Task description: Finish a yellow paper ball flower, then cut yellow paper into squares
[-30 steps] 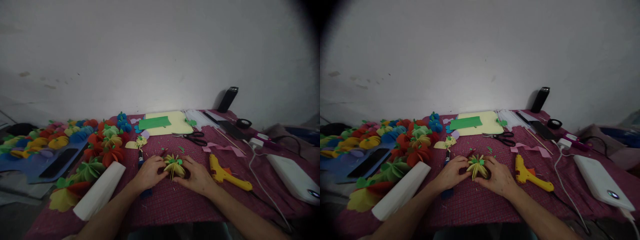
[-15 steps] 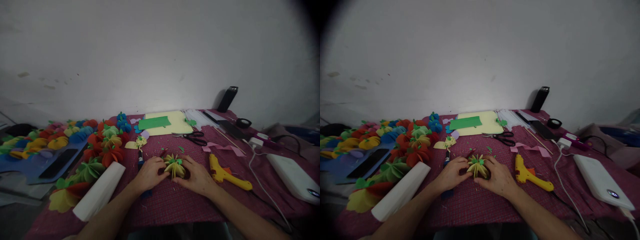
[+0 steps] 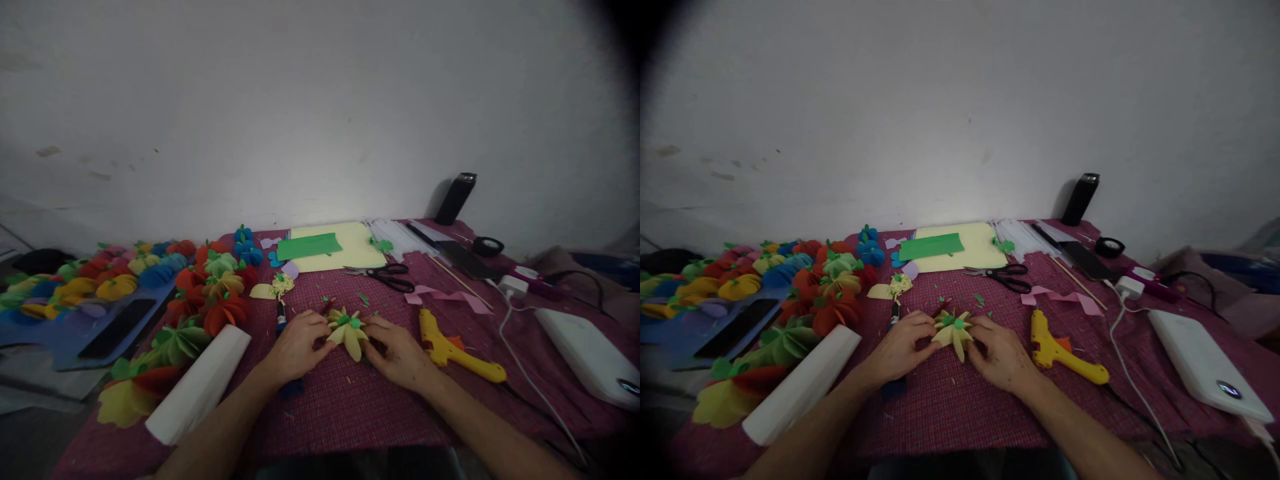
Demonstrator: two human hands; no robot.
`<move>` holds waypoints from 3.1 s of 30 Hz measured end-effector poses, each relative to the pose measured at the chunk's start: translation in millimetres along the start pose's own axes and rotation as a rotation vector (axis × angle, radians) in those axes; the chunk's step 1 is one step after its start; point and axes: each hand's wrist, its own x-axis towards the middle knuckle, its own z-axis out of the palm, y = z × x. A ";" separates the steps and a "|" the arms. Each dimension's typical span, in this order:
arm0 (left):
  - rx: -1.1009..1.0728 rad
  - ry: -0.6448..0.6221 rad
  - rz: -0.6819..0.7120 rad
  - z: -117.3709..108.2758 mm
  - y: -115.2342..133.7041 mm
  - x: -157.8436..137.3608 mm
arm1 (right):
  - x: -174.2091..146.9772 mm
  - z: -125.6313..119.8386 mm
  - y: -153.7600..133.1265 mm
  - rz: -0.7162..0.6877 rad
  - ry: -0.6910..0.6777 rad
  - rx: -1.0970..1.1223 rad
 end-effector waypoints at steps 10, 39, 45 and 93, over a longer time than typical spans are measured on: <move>-0.086 0.003 0.007 -16.8 7.4 -1.7 | -0.8 -1.8 -2.6 -0.015 -0.071 0.009; -0.008 0.041 -0.130 -12.9 -1.7 -2.4 | -0.9 -5.8 3.8 0.024 -0.044 -0.054; -0.013 0.024 -0.120 -8.4 -3.6 -3.0 | 0.3 -7.4 1.8 0.002 -0.077 -0.038; -0.424 -0.010 -0.132 16.7 -27.6 18.2 | 2.0 -5.3 3.6 -0.100 -0.051 0.053</move>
